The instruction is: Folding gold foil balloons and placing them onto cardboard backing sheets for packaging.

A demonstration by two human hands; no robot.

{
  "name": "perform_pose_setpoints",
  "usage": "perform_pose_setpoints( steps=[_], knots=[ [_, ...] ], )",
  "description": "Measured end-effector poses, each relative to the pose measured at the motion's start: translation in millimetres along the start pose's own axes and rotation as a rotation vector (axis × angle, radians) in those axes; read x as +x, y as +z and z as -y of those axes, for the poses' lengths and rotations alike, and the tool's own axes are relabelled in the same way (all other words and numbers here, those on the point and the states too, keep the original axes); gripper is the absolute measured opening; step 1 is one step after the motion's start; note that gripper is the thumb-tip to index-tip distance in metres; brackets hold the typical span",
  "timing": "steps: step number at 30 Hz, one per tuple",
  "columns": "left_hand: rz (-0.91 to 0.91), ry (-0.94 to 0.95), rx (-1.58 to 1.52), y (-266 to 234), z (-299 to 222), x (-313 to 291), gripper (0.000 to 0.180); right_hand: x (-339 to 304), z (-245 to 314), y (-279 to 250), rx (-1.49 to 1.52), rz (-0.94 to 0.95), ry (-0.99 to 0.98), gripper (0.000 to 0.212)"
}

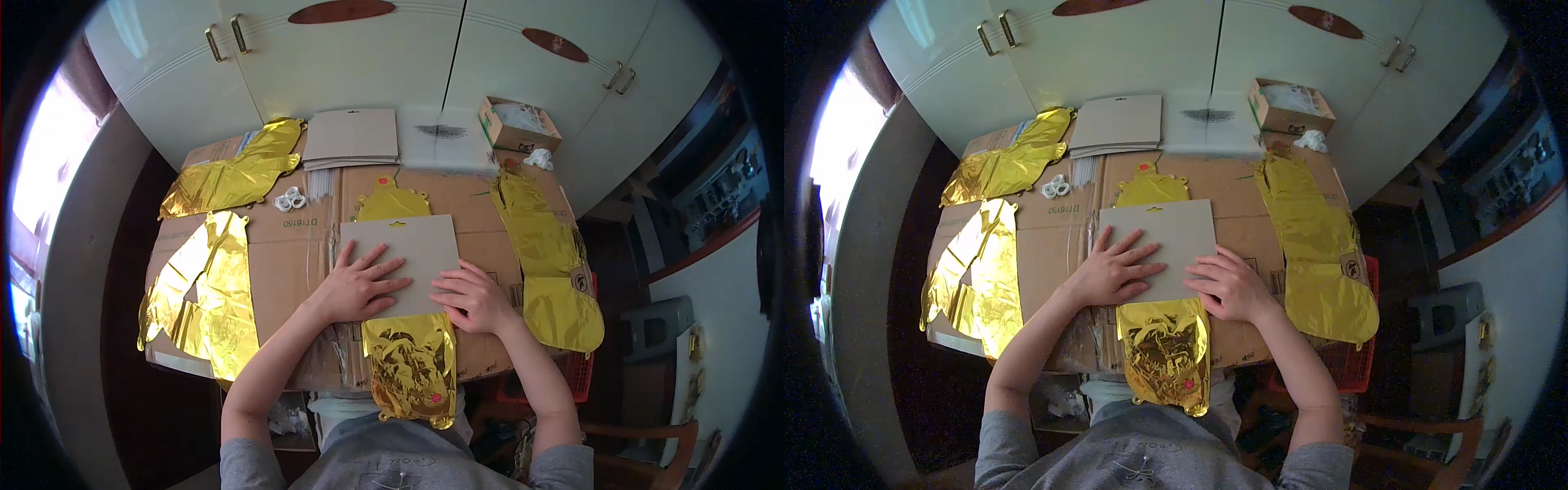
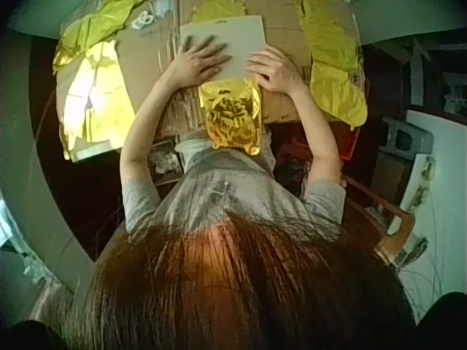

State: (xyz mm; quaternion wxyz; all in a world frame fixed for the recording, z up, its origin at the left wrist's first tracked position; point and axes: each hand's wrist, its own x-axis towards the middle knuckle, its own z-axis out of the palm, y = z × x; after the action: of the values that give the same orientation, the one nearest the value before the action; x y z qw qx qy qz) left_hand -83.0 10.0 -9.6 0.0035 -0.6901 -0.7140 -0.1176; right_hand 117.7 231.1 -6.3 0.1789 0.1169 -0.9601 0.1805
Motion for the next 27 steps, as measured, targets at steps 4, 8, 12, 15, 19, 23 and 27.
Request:
perform_pose_setpoints(
  steps=[4,8,12,15,19,23,27],
  knots=[
    [0.045,-0.005,-0.007,-1.9,0.1,0.5,0.047,0.3,0.6,0.5,-0.005,0.011,0.007,0.026],
    [0.054,-0.005,-0.014,-3.8,-1.0,1.8,0.046,0.1,0.0,1.0,-0.015,0.021,0.006,0.024],
    [0.052,0.004,-0.014,-3.9,0.5,2.8,0.045,-2.1,0.4,-2.0,-0.044,0.1,0.022,0.029],
    [0.042,0.01,0.006,-1.7,2.1,1.2,0.045,-6.1,23.9,-26.9,-0.096,0.267,0.009,0.048],
    [0.043,0.005,-0.022,-2.6,0.8,0.2,0.044,-28.6,73.9,-52.8,-0.115,0.53,-0.076,0.081],
    [0.042,0.01,-0.027,-1.5,0.0,1.8,0.043,-62.2,94.6,-23.6,-0.258,0.361,-0.198,0.064],
    [0.042,0.013,-0.03,-3.4,0.6,2.3,0.042,-53.5,96.8,-12.2,-0.154,-0.009,-0.269,0.035]
  ],
)
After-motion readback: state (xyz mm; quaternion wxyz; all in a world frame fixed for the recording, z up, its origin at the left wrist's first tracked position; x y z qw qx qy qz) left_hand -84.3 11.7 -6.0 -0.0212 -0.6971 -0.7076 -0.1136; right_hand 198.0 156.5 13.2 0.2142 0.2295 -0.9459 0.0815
